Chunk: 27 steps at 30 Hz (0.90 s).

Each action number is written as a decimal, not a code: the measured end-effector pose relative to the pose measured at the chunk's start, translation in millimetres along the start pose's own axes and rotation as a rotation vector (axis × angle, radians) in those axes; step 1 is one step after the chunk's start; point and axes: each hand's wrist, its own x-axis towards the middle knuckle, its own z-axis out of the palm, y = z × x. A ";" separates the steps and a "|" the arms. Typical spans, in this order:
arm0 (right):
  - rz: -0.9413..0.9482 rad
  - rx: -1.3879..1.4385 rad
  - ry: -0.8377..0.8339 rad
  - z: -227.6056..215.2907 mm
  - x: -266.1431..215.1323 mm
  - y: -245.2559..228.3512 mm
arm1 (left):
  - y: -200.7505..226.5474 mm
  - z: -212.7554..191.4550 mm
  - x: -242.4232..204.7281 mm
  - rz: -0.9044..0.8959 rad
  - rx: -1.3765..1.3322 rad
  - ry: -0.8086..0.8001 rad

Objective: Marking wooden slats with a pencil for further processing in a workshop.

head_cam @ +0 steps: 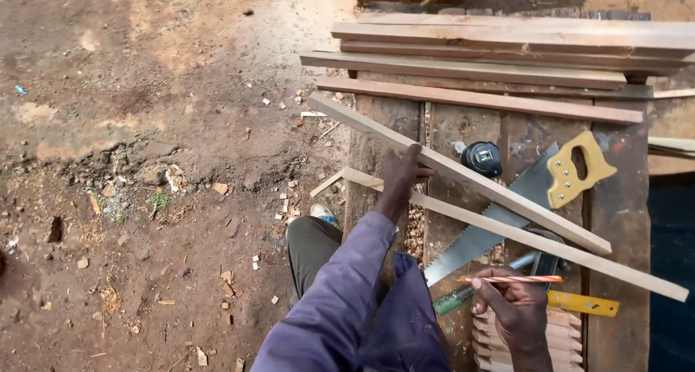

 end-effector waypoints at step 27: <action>-0.158 -0.136 -0.567 256.1 -25.1 -68.8 | 13.1 -289.3 -93.2 0.587 -0.538 0.209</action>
